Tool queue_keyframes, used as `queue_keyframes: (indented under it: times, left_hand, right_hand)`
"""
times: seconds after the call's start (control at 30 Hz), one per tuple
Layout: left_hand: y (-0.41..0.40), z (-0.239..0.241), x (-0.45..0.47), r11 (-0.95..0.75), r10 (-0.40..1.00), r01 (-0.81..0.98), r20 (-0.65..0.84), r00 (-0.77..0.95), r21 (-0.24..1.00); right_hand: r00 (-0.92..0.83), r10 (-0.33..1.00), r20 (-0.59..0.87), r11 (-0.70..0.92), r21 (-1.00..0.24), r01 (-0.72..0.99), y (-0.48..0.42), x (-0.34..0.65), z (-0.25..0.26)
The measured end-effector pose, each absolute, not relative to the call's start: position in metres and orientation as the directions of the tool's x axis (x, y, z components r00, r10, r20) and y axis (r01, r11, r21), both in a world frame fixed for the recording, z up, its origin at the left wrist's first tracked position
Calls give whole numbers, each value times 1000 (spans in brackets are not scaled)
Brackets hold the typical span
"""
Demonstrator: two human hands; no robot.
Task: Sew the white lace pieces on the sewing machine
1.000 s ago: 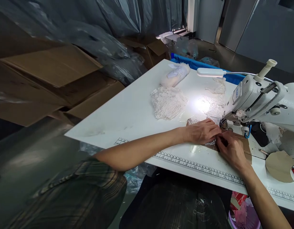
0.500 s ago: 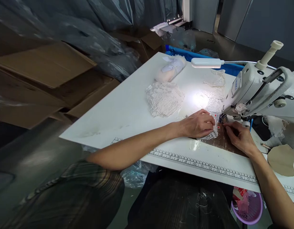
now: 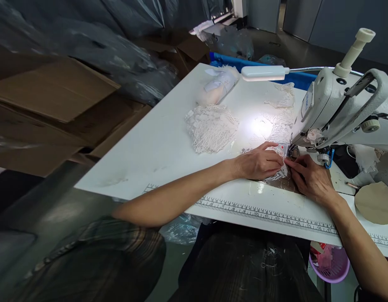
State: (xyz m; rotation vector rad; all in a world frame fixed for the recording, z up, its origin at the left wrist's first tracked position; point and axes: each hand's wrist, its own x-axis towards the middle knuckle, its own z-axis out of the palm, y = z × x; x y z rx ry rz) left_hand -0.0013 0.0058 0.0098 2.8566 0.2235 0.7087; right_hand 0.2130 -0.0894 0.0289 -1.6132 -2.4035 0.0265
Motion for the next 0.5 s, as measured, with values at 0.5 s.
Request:
queue_keyframes:
  times: [0.5]
  left_hand:
    - [1,12,2,-988,155,129,470,869,88]
  right_hand:
    - [-345,891,295,403,-164,900,-92,217,18]
